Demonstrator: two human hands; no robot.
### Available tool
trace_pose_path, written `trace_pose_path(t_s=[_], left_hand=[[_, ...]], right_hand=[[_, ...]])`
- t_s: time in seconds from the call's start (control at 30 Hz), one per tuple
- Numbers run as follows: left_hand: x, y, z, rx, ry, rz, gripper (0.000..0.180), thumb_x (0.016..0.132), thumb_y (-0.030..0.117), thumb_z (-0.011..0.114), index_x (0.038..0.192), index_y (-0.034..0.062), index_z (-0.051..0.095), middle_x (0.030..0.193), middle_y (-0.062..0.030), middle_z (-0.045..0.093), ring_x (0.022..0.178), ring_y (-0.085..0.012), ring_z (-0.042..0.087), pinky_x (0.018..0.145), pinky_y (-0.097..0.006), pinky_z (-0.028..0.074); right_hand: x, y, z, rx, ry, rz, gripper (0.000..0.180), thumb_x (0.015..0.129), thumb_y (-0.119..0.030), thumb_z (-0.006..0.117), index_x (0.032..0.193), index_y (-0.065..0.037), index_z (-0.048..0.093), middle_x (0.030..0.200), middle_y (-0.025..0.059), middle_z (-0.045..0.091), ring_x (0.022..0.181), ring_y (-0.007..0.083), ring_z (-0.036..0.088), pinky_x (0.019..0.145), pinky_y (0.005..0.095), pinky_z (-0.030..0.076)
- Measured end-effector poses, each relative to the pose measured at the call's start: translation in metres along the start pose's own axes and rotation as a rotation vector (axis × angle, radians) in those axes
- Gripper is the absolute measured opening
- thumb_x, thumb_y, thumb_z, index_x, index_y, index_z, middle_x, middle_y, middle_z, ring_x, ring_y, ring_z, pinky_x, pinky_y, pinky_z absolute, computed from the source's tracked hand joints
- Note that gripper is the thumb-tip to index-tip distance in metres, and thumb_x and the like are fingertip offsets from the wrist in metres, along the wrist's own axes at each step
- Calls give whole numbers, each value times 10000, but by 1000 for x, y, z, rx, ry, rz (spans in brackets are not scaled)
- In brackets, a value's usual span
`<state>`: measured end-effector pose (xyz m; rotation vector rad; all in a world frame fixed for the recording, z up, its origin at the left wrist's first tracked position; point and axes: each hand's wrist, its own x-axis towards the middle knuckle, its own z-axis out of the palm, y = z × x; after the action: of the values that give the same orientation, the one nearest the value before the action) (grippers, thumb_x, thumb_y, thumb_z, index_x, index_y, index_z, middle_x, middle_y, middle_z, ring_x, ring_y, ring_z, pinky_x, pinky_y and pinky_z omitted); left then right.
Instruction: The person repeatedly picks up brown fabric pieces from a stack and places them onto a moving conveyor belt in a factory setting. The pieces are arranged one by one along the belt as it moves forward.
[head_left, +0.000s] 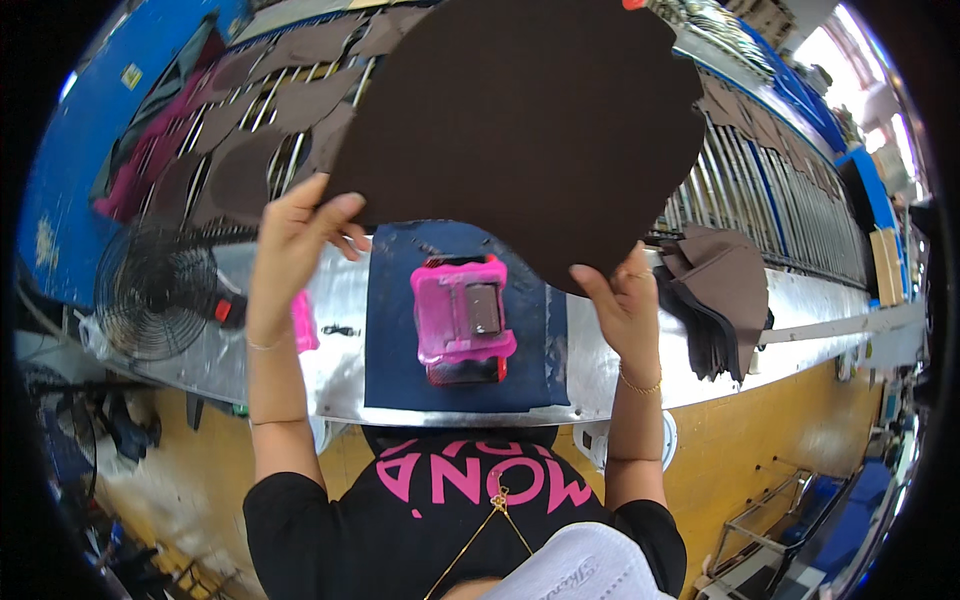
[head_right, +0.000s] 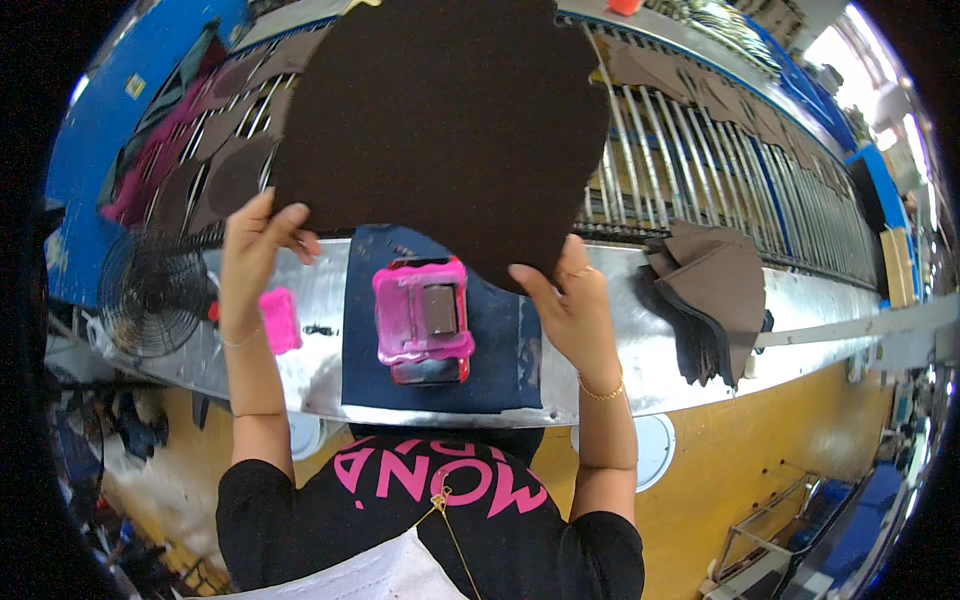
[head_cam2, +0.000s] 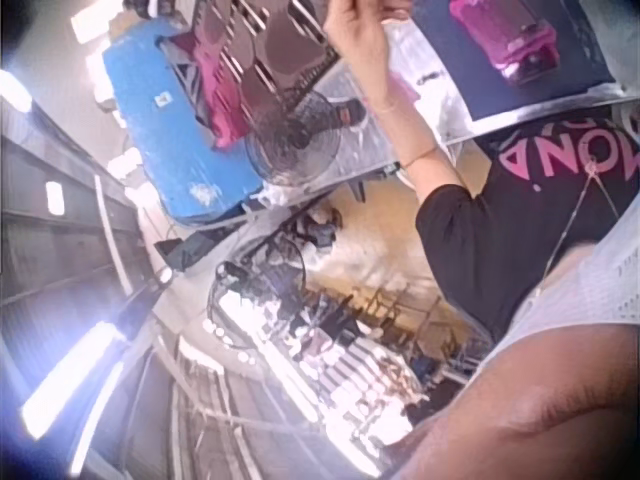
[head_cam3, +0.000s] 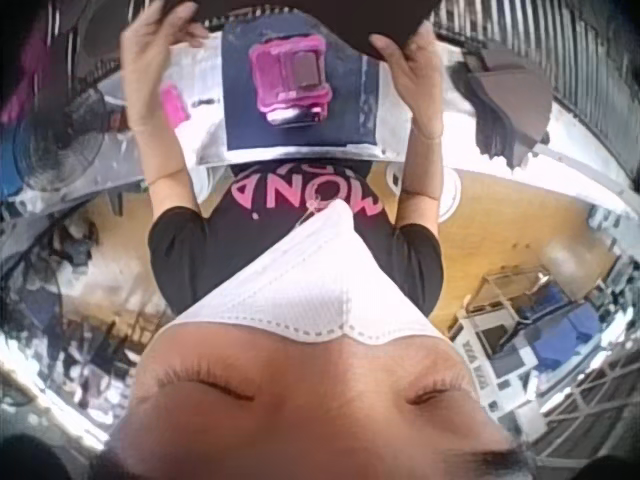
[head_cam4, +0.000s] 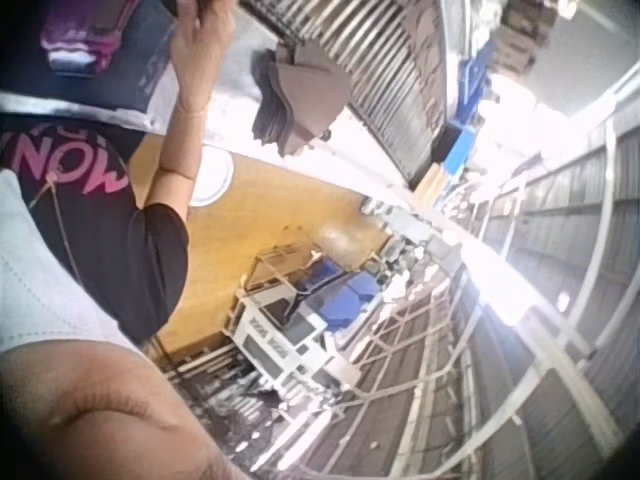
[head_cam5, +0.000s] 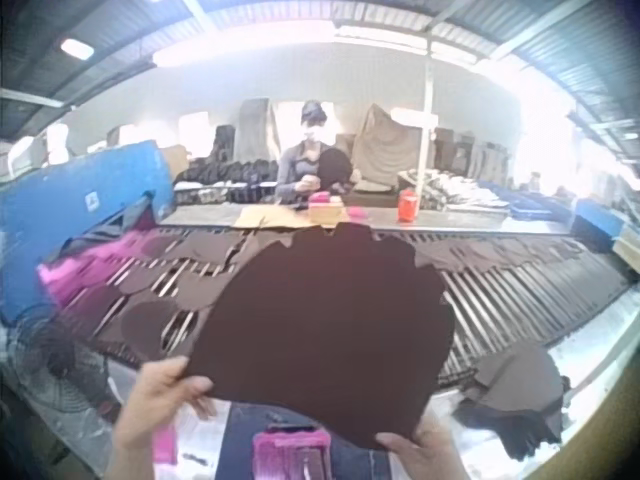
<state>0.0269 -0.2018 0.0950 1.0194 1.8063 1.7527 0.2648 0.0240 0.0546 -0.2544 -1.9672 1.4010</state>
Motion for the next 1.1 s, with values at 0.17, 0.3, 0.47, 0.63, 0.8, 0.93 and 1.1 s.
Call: trace_pose_path(t_s=[0.17,0.3,0.47,0.63,0.8,0.93,1.1], left_hand=[[-60,28,-49,237,213,5,59,883,23,597,893,-35,598,718,-35,597,613,-93,607,511,-214,472],[-85,35,-74,387,239,-68,11,841,-35,615,847,-39,606,714,-32,585,603,-85,597,525,-207,465],[-93,22,-69,370,159,-178,15,825,-73,604,829,-84,595,683,-46,568,584,-112,629,505,-220,489],[-78,-9,-37,347,-82,-299,28,827,-58,602,833,-86,601,690,-69,600,577,-135,655,485,-223,490],[-48,-13,18,517,-302,-76,38,800,-31,637,836,-35,650,658,-74,578,549,-151,645,470,-260,477],[-15,-9,57,655,-519,298,90,768,47,688,852,18,675,771,-72,569,607,-189,617,512,-306,480],[15,-8,123,864,-896,429,268,783,234,712,974,51,666,930,-112,526,685,-287,596,577,-351,491]], right_hand=[[1,3,43,-215,-295,-42,197,787,-99,721,936,0,639,826,145,644,656,305,614,605,343,485],[5,-2,63,-225,-348,-30,153,774,-136,716,879,-33,673,758,135,620,754,330,587,686,371,477],[7,5,50,-450,-378,-243,159,781,-124,687,938,-97,680,667,86,630,708,243,593,793,342,437],[-9,18,5,-513,-365,-217,144,763,-80,674,902,-111,695,742,71,670,651,220,572,779,334,422],[-58,34,-46,-554,-249,43,136,765,-15,642,861,-84,707,754,76,674,633,242,567,751,338,448],[-81,17,-93,-421,-149,300,202,734,37,600,876,-50,713,840,101,694,741,244,628,754,305,472],[-118,-23,-159,-498,267,293,272,788,3,680,711,-7,419,660,-3,329,610,92,325,539,252,288]])
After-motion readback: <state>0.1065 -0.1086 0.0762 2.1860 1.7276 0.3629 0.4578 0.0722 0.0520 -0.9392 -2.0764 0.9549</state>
